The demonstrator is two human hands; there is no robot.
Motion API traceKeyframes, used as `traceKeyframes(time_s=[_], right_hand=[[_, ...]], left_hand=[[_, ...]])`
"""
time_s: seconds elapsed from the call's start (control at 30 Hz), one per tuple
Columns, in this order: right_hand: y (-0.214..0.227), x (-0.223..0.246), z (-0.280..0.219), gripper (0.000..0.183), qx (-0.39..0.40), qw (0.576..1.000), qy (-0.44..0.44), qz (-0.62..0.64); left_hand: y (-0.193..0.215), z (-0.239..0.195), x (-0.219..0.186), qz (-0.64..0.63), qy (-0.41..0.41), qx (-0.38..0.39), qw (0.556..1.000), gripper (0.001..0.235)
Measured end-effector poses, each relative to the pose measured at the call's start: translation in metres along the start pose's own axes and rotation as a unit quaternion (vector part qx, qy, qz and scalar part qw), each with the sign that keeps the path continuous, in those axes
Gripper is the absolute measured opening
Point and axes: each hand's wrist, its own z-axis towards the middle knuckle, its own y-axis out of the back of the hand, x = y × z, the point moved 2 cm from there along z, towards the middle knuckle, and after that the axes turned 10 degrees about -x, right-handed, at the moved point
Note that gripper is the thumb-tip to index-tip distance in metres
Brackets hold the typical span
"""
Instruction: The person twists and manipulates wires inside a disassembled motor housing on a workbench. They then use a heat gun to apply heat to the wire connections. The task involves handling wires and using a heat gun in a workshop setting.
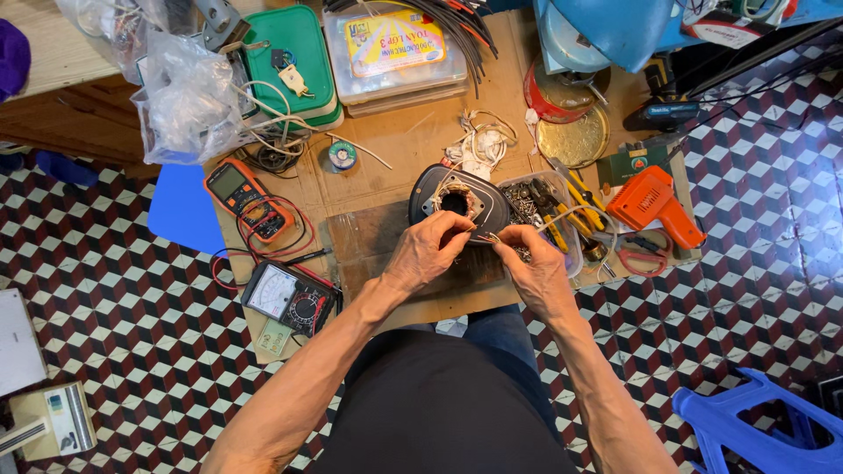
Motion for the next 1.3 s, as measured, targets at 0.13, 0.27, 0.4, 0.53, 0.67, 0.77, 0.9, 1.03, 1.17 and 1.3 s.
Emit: traceKeyframes(time_s=[0.13, 0.27, 0.4, 0.53, 0.67, 0.77, 0.9, 1.03, 1.17, 1.3], right_hand=[[0.0, -0.001, 0.004, 0.019, -0.01, 0.998, -0.044, 0.046], [-0.006, -0.007, 0.01, 0.019, -0.024, 0.991, -0.096, 0.092], [-0.006, -0.005, 0.012, 0.017, -0.034, 0.994, -0.055, 0.094], [-0.005, 0.002, 0.011, 0.016, -0.042, 0.995, -0.023, 0.088], [-0.008, 0.005, 0.01, 0.016, -0.058, 0.994, -0.032, 0.085], [-0.011, 0.005, 0.01, 0.015, -0.055, 0.992, -0.052, 0.103], [-0.014, 0.005, 0.01, 0.014, -0.042, 0.989, -0.06, 0.126], [-0.011, 0.005, 0.011, 0.014, -0.041, 0.991, -0.07, 0.109], [-0.013, 0.007, 0.013, 0.014, -0.038, 0.991, -0.043, 0.121], [-0.013, 0.006, 0.012, 0.014, -0.038, 0.991, -0.047, 0.122]], left_hand=[[-0.007, 0.001, 0.007, -0.012, 0.023, 0.01, 1.0, 0.014], [-0.015, 0.0, 0.014, -0.039, 0.109, 0.02, 0.993, 0.017], [-0.017, 0.001, 0.016, -0.088, 0.124, 0.01, 0.988, 0.021], [-0.02, 0.003, 0.017, -0.109, 0.159, 0.007, 0.981, 0.022], [-0.022, 0.002, 0.018, -0.127, 0.177, -0.002, 0.976, 0.025], [-0.022, 0.001, 0.016, -0.117, 0.172, -0.027, 0.978, 0.03], [-0.022, 0.001, 0.014, -0.138, 0.174, -0.028, 0.975, 0.03], [-0.025, 0.003, 0.015, -0.115, 0.157, -0.031, 0.98, 0.027], [-0.024, 0.005, 0.014, -0.139, 0.109, -0.047, 0.983, 0.021], [-0.023, 0.004, 0.016, -0.105, 0.171, -0.008, 0.98, 0.026]])
